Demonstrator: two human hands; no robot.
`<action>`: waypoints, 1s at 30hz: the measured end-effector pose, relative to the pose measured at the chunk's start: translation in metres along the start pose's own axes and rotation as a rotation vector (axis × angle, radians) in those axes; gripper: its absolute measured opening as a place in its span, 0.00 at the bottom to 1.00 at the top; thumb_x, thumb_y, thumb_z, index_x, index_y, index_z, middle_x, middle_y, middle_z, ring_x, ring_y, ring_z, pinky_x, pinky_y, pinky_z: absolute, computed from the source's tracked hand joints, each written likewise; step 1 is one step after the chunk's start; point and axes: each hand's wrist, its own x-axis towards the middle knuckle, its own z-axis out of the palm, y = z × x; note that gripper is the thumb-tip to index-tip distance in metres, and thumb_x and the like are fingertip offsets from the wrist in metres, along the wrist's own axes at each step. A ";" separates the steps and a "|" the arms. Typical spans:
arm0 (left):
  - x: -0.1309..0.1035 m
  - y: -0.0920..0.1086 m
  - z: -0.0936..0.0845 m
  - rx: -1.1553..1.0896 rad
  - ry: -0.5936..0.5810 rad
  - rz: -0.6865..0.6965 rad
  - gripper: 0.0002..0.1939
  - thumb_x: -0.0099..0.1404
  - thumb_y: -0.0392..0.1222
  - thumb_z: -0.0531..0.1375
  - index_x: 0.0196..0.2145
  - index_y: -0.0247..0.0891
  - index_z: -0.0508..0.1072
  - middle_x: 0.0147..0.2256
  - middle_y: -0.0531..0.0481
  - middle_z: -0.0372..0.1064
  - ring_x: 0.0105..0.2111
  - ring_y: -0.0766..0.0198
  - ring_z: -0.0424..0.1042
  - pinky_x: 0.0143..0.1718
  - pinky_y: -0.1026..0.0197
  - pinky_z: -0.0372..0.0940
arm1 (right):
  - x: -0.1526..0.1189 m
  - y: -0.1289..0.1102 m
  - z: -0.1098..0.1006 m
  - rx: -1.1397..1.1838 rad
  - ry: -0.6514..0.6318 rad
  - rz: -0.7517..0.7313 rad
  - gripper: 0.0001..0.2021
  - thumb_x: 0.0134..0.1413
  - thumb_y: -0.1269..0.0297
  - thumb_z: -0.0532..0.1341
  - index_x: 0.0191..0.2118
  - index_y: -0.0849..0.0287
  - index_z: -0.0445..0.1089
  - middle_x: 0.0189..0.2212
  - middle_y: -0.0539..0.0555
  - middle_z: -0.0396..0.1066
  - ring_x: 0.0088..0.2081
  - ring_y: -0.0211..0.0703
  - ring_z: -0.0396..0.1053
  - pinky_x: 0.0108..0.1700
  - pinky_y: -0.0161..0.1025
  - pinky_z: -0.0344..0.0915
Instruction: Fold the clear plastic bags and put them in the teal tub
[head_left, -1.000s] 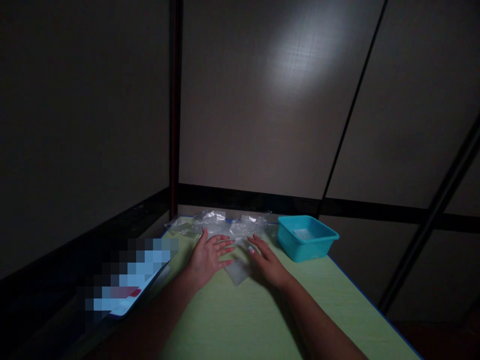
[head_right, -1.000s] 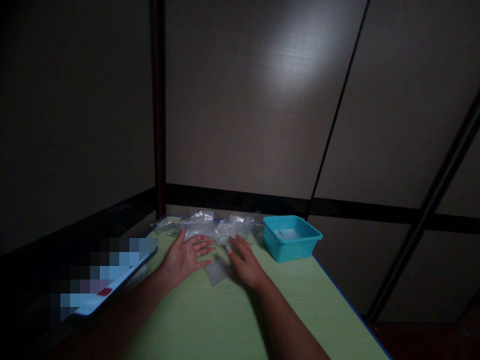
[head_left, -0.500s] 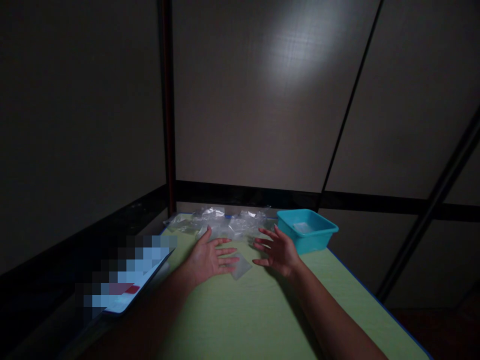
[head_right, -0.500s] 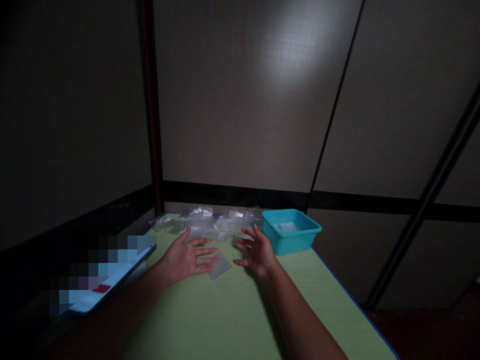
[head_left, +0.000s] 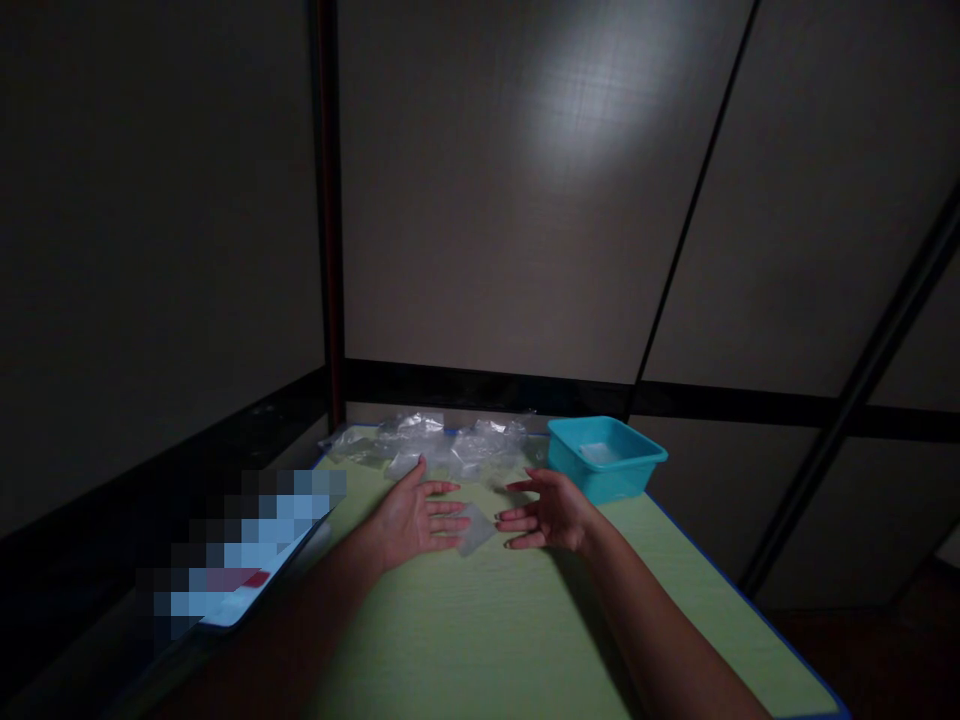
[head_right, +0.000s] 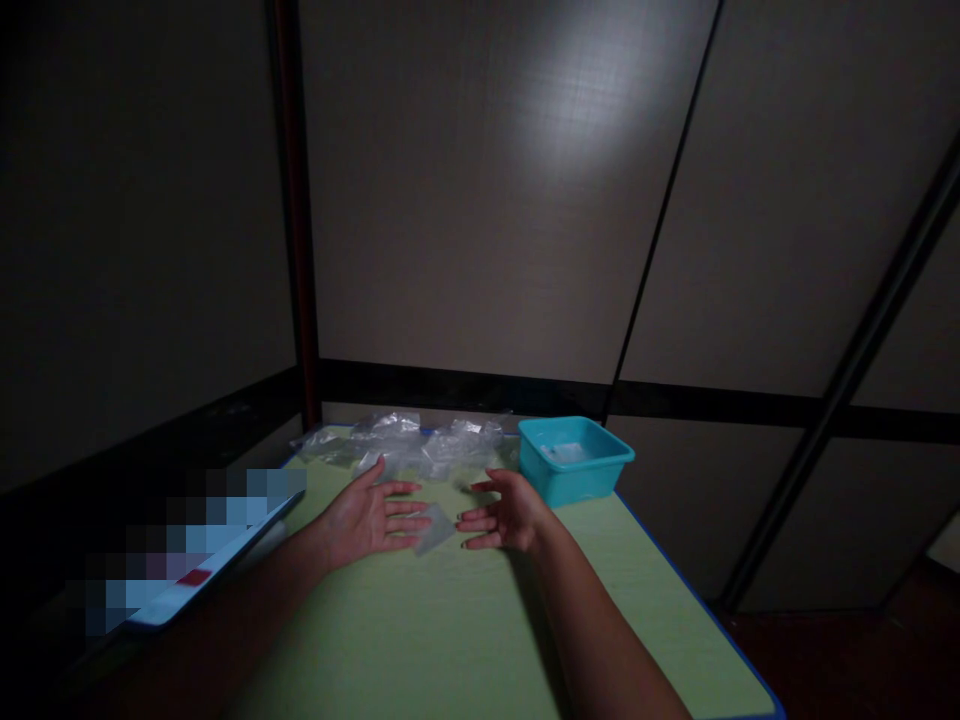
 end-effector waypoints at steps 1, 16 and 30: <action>0.000 0.000 0.001 0.003 0.006 0.002 0.36 0.52 0.69 0.49 0.44 0.33 0.62 0.49 0.29 0.59 0.46 0.40 0.65 0.42 0.44 0.62 | 0.000 0.000 0.000 -0.008 -0.005 0.004 0.21 0.50 0.50 0.48 0.45 0.61 0.56 0.33 0.64 0.70 0.37 0.55 0.71 0.38 0.54 0.65; 0.003 -0.002 -0.003 0.008 -0.018 0.011 0.36 0.53 0.69 0.48 0.43 0.32 0.63 0.47 0.30 0.63 0.46 0.41 0.65 0.42 0.43 0.60 | 0.004 0.012 0.013 -0.222 -0.107 -0.005 0.20 0.52 0.53 0.51 0.48 0.57 0.59 0.30 0.55 0.71 0.28 0.44 0.73 0.28 0.40 0.69; 0.006 -0.006 -0.002 0.058 0.058 0.125 0.28 0.58 0.62 0.50 0.35 0.30 0.66 0.36 0.33 0.69 0.40 0.50 0.70 0.42 0.54 0.63 | 0.023 0.034 0.031 -0.877 0.133 -0.453 0.11 0.43 0.59 0.59 0.29 0.63 0.67 0.11 0.42 0.57 0.13 0.29 0.53 0.15 0.28 0.53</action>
